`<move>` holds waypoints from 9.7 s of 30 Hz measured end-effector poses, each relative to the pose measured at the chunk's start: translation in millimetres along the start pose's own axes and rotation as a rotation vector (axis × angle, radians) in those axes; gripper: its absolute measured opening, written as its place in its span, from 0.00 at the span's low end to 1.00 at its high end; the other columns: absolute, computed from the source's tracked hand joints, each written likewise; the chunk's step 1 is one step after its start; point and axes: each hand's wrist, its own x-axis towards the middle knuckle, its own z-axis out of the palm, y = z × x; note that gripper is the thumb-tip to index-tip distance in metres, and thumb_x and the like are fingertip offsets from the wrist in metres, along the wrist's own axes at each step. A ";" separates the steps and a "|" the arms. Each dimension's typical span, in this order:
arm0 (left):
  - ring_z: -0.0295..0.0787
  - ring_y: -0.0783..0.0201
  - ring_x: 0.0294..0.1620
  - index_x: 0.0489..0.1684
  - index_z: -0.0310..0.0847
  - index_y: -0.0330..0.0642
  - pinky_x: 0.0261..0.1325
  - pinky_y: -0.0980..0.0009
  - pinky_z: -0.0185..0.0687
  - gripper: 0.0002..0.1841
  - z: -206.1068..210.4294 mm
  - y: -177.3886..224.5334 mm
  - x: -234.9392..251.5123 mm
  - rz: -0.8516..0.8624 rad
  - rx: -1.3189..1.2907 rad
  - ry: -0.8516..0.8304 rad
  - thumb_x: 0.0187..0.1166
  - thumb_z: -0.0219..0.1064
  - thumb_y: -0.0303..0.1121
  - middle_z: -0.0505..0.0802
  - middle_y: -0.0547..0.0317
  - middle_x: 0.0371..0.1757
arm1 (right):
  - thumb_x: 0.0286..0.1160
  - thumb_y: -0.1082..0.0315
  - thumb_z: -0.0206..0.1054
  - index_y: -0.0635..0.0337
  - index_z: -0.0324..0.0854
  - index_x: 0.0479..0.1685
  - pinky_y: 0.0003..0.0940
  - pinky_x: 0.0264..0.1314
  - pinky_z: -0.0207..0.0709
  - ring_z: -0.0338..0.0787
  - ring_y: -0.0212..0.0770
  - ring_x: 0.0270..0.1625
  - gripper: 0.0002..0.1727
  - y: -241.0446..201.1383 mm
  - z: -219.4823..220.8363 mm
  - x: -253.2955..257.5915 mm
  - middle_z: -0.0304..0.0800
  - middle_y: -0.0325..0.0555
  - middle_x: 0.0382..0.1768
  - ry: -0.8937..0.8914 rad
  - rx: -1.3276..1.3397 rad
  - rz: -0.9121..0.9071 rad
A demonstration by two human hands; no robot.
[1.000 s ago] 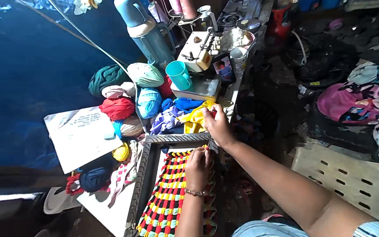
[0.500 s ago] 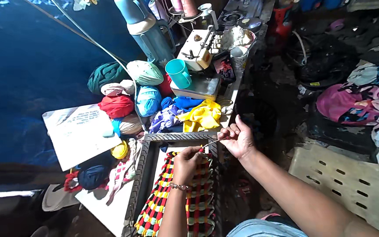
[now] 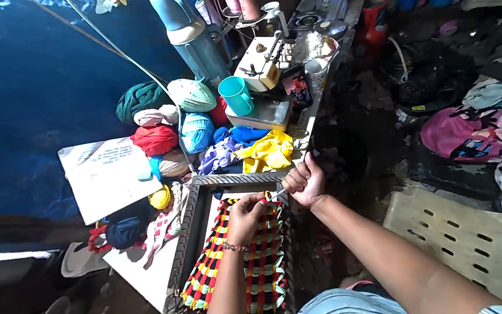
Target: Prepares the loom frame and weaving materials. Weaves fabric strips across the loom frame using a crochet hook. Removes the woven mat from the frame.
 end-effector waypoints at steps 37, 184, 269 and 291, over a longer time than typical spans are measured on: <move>0.83 0.69 0.50 0.34 0.90 0.32 0.52 0.82 0.79 0.10 57.9 -29.4 -26.1 0.382 0.311 0.448 0.74 0.67 0.31 0.85 0.44 0.51 | 0.97 0.49 0.37 0.44 0.60 0.09 0.22 0.19 0.65 0.63 0.27 0.10 0.34 -20.4 57.3 12.0 0.59 0.28 0.06 0.216 -0.301 0.076; 0.97 0.58 0.46 0.30 0.92 0.32 0.52 0.71 0.90 0.11 45.3 -30.4 -22.9 0.697 0.549 0.370 0.73 0.70 0.32 0.97 0.43 0.43 | 0.91 0.61 0.58 0.67 0.68 0.58 0.40 0.36 0.76 0.77 0.41 0.29 0.15 -9.9 81.4 12.9 0.76 0.51 0.35 0.214 -1.286 -0.123; 0.91 0.72 0.57 0.61 0.87 0.32 0.66 0.73 0.83 0.17 11.1 -15.7 -21.1 0.295 0.246 -0.108 0.81 0.57 0.23 0.94 0.51 0.57 | 0.87 0.45 0.56 0.42 0.65 0.02 0.18 0.15 0.57 0.62 0.21 0.08 0.34 -21.0 37.1 -16.0 0.60 0.24 0.04 -0.238 -0.245 -0.182; 0.98 0.49 0.44 0.41 0.93 0.32 0.54 0.56 0.91 0.09 3.2 3.4 0.8 0.684 0.749 -0.198 0.77 0.65 0.25 0.97 0.44 0.40 | 0.85 0.44 0.59 0.41 0.67 0.04 0.17 0.17 0.59 0.63 0.21 0.10 0.32 -21.2 37.8 -5.5 0.60 0.22 0.06 -0.310 -0.284 -0.089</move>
